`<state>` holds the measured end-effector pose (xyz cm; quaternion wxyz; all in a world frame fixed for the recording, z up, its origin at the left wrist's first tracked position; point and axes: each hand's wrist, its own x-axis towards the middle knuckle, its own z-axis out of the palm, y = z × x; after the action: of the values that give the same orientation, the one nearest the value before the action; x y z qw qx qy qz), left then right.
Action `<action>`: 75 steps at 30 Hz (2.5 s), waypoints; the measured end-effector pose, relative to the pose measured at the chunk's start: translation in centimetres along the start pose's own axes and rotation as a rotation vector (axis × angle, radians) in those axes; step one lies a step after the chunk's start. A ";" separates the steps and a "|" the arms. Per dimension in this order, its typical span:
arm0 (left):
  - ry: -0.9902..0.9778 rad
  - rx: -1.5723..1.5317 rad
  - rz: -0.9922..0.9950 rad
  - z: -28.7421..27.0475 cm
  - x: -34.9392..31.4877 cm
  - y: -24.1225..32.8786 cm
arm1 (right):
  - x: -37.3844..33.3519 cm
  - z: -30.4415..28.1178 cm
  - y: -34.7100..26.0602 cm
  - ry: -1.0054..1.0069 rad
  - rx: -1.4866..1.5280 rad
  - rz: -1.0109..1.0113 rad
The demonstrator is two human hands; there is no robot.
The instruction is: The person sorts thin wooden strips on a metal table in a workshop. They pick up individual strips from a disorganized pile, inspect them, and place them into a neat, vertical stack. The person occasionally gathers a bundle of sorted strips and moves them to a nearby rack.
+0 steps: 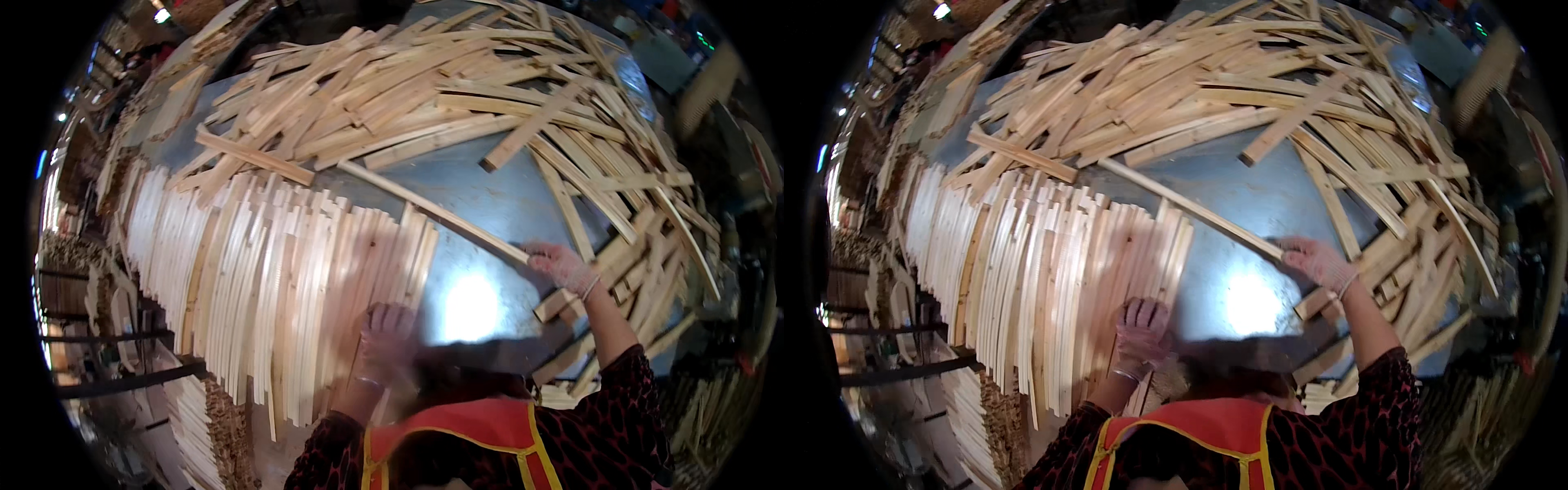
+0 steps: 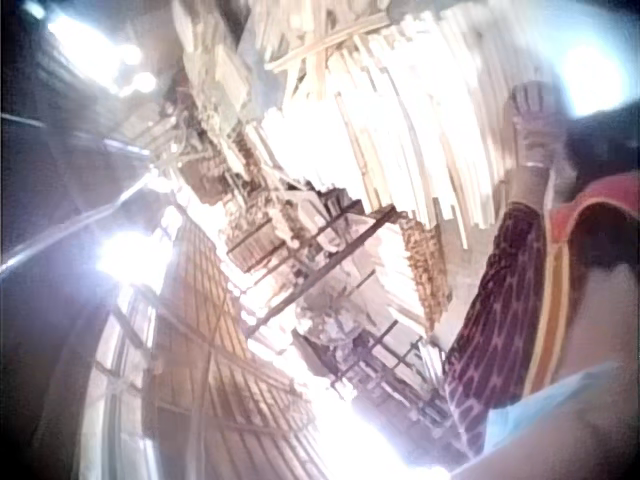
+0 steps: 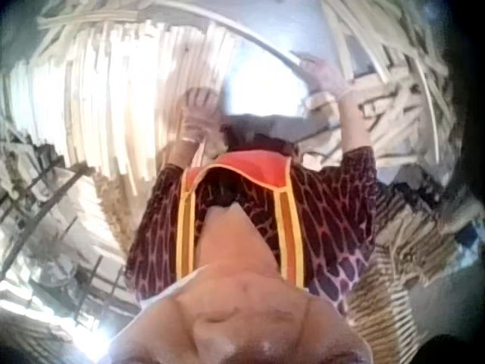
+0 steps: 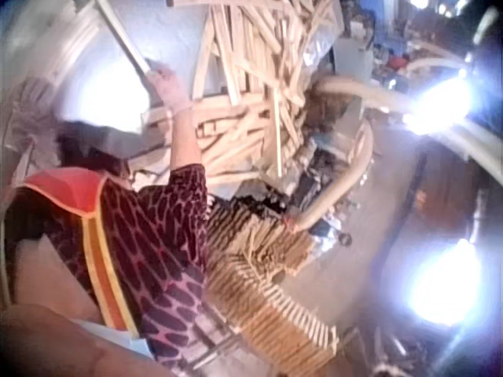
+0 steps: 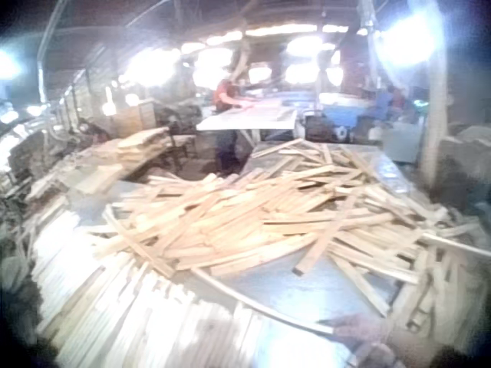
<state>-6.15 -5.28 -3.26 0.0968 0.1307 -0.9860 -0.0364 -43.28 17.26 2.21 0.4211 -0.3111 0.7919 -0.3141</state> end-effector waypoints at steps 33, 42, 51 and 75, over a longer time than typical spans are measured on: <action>-0.265 0.130 -0.069 -1.2 -3.7 5.0 | -13.5 -9.4 17.4 1.307 -0.398 0.625; -0.246 0.162 -0.079 1.4 -5.9 3.3 | -10.8 4.6 4.9 0.751 0.308 0.269; -0.379 0.087 -0.029 -1.0 -2.3 4.6 | 2.9 24.8 -2.2 0.150 0.038 0.060; -0.127 -0.117 0.019 -0.8 0.8 4.1 | 10.7 -18.6 1.6 0.318 -1.187 0.237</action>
<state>-7.78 -1.63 -1.91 0.0421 0.1127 -0.9876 -0.1013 -64.51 14.46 4.27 0.0856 -0.3514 0.9136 0.1857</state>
